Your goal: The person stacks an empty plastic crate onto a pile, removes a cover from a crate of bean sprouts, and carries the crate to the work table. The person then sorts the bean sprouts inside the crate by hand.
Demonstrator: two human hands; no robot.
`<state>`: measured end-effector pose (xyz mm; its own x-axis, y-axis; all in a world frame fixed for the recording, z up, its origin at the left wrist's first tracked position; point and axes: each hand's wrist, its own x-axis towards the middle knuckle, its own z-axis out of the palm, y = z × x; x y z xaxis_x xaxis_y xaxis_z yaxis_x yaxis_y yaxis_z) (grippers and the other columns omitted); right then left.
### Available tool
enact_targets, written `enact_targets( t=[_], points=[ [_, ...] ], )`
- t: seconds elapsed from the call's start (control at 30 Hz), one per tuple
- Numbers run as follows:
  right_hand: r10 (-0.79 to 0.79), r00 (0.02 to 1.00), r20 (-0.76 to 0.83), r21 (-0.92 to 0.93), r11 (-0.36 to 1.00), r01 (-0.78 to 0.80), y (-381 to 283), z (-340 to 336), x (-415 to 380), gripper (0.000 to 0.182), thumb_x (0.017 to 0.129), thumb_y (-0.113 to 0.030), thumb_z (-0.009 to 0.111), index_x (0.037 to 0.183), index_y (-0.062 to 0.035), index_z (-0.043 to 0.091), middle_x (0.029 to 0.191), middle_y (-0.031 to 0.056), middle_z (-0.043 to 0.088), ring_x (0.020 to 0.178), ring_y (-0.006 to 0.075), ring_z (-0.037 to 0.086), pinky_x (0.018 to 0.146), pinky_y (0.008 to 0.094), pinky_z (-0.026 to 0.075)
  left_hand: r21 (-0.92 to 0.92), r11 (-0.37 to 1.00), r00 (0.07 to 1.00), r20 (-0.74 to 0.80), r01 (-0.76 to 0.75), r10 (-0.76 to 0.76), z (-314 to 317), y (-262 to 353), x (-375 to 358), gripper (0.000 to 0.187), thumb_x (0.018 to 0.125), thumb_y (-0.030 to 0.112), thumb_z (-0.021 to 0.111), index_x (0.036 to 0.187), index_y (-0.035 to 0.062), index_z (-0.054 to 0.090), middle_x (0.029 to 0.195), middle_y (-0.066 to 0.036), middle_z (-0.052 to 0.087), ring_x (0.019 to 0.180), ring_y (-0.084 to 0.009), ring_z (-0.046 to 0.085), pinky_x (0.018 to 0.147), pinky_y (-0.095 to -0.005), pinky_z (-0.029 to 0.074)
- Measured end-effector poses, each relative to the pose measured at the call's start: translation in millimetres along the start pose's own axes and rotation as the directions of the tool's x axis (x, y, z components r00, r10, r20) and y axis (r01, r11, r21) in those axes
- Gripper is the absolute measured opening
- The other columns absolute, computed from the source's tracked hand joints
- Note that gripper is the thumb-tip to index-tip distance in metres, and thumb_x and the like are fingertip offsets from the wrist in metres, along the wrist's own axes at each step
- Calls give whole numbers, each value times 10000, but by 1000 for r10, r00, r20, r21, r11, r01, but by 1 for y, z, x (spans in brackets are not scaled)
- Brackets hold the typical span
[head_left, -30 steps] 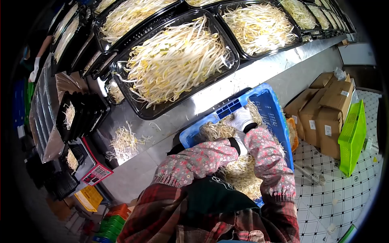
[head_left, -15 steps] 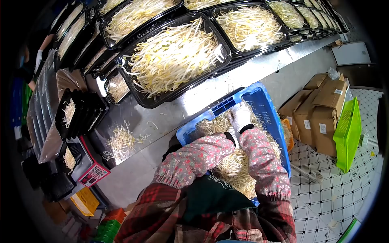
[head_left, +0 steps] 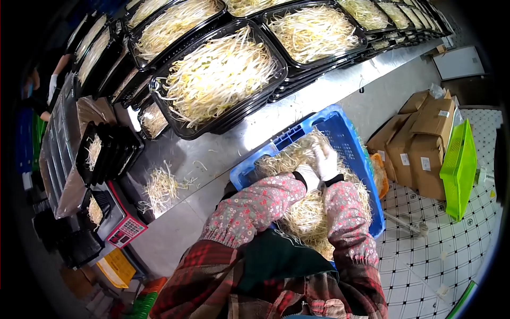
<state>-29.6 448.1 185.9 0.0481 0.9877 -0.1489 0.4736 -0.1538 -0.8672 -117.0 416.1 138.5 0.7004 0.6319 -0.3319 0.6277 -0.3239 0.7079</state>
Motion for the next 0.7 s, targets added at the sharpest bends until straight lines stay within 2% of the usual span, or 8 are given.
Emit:
enact_targets(
  t=[0.07,0.1,0.13,0.23,0.33,0.47,0.6,0.7],
  points=[
    [-32,998,-46,112,993,37,-4,-26,5,272,927,-228,627,951,43,642,740,19,591,689,97,509,637,271,439,94,992,992,81,89,-96,11,-6,12,521,927,432,379,1213,51,591,1047,-216,667,985,-372,631,900,-520,436],
    [19,998,-64,136,991,-10,-19,-44,3,251,927,-225,627,949,24,651,735,5,586,664,81,491,615,257,422,175,977,983,121,119,-141,-13,8,3,636,946,465,317,1349,-7,458,1224,-267,584,1146,-393,559,1018,-525,356],
    [70,994,-81,161,985,-56,-32,-60,2,231,926,-222,627,948,5,661,729,-9,580,639,65,473,593,243,406,180,977,983,127,110,-134,-11,9,2,636,946,465,317,1349,-7,458,1224,-267,584,1146,-393,559,1018,-525,356],
    [29,956,-292,117,993,5,-43,-106,-6,232,931,-191,614,1046,7,649,831,-24,609,727,38,486,651,186,388,57,980,982,13,189,-190,-5,9,2,737,960,502,284,1465,-34,263,1536,-238,232,1416,-408,229,1163,-482,137],
    [52,845,-533,153,988,36,-24,-169,-18,217,936,-149,608,1081,8,640,913,1,636,764,56,530,691,201,428,78,982,985,-2,174,-174,-3,9,2,738,960,503,283,1458,-41,273,1518,-244,272,1399,-434,253,1160,-486,141],
    [-48,651,-757,181,943,280,-1,-244,-46,186,931,-124,630,1068,1,646,933,15,653,800,75,570,719,218,459,119,983,983,-134,143,-127,2,8,-3,723,964,493,305,1452,-40,291,1503,-241,306,1372,-438,297,1148,-493,169],
    [-144,522,-840,-18,971,239,28,-302,-91,165,926,-128,641,1029,1,651,961,27,659,818,86,574,762,233,467,152,978,983,-134,142,-122,4,6,0,708,971,485,311,1454,-31,296,1496,-239,320,1369,-422,311,1143,-500,174],
    [-128,424,-896,-148,989,-15,57,-350,-147,250,950,-177,604,1104,16,641,1020,56,661,895,133,595,808,267,481,162,977,986,-121,136,-117,3,6,-1,705,974,488,309,1456,-25,296,1499,-234,319,1373,-412,310,1144,-500,170]
  ],
)
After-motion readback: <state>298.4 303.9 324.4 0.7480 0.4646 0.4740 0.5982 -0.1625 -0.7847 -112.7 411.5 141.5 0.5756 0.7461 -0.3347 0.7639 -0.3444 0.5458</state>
